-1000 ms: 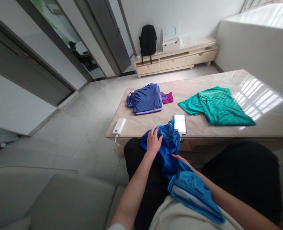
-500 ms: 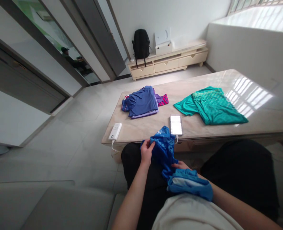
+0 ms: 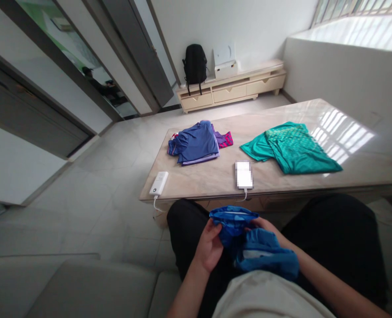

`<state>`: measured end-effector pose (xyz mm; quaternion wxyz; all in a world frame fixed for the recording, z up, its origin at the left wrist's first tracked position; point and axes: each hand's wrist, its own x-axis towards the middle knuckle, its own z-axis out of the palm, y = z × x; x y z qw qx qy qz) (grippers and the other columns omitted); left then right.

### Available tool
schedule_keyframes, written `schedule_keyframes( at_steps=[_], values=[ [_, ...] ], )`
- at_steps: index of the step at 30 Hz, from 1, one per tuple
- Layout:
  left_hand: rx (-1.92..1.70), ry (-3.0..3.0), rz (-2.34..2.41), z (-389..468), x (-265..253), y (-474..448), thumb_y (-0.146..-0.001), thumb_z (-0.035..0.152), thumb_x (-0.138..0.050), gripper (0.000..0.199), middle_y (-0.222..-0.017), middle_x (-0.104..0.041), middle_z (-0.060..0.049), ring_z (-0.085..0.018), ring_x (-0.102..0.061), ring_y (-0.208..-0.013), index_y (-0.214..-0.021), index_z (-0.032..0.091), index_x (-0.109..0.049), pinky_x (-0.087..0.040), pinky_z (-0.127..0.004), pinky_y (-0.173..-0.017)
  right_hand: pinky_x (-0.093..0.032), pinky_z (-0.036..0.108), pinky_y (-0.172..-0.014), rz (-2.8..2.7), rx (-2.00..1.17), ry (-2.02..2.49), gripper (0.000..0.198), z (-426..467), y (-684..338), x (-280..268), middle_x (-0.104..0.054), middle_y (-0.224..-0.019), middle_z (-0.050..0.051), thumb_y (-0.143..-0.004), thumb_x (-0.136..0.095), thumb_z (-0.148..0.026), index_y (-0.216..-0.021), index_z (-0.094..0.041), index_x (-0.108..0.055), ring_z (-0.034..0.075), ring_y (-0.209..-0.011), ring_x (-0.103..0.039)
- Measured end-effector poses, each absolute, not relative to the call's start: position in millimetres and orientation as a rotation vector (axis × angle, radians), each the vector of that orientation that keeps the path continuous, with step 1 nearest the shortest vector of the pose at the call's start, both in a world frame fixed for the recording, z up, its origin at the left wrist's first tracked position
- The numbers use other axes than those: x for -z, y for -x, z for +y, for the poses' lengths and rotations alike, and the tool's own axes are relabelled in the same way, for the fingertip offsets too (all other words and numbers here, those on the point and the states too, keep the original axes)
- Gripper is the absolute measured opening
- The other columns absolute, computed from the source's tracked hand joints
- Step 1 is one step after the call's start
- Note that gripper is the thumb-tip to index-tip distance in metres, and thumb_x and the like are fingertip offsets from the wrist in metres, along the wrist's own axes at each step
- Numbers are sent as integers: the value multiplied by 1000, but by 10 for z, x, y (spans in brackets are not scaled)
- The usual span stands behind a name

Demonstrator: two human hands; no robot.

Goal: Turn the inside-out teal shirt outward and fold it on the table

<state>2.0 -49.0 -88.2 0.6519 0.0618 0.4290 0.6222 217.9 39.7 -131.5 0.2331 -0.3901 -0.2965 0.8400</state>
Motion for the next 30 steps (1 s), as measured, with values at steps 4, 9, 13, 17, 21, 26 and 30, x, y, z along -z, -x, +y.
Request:
schedule_keyframes(
  at_steps=[4,9,13,17,21,26,30],
  values=[
    [-1377,-172,968,-389,708,-93,-58,38,-100,50,-89,-76,-1,-24,-75,-86,-97,23,-73,-61,-42,-89,-50,30,-98,-1265,-1938,1166,14,356,-2361,885,-76,-94,5,-78,-86,-30,-89,-22,-83,25,-99,-66],
    [-1297,-286,904,-380,604,-509,-56,32,-101,54,-95,-76,-2,-23,-74,-90,-100,22,-71,-58,-38,-90,-58,33,-88,-1827,-1451,1048,39,56,-2426,434,-71,-113,10,-87,-77,-42,-122,-25,-79,25,-98,-68],
    [-1305,-395,839,-376,490,-693,-62,49,-99,54,-100,-77,-5,-25,-73,-96,-98,21,-71,-57,-38,-93,-62,34,-85,-1771,-1389,1106,47,-16,-2380,394,-69,-121,12,-80,-85,-43,-122,-25,-79,27,-100,-69],
    [-1307,-493,815,-339,371,-633,-66,42,-99,47,-104,-77,-7,-22,-72,-98,-98,19,-74,-55,-33,-93,-58,31,-87,-1883,-1207,1097,25,30,-2355,332,-73,-110,11,-93,-72,-43,-105,-24,-83,25,-97,-71],
    [-1310,-476,763,-322,327,-503,-58,23,-103,43,-91,-75,-1,-14,-69,-84,-84,17,-69,-54,-25,-81,-53,25,-74,-1960,-1171,960,30,47,-2345,204,-72,-93,7,-103,-58,-39,-101,-22,-82,17,-81,-68],
    [-1262,-469,756,-319,288,-261,-59,26,-102,47,-84,-71,2,-11,-66,-71,-88,18,-65,-51,-21,-66,-52,26,-70,-1755,-1210,993,27,219,-2507,189,-73,-82,3,-98,-66,-43,-99,-21,-82,17,-75,-67],
    [-1426,-437,928,-291,236,157,-68,24,-95,40,-73,-65,6,-9,-63,-62,-86,20,-61,-49,-19,-61,-50,26,-60,-964,-1084,1132,33,656,-2985,180,-73,-76,3,-74,-89,-48,-87,-19,-82,15,-63,-63]
  ],
)
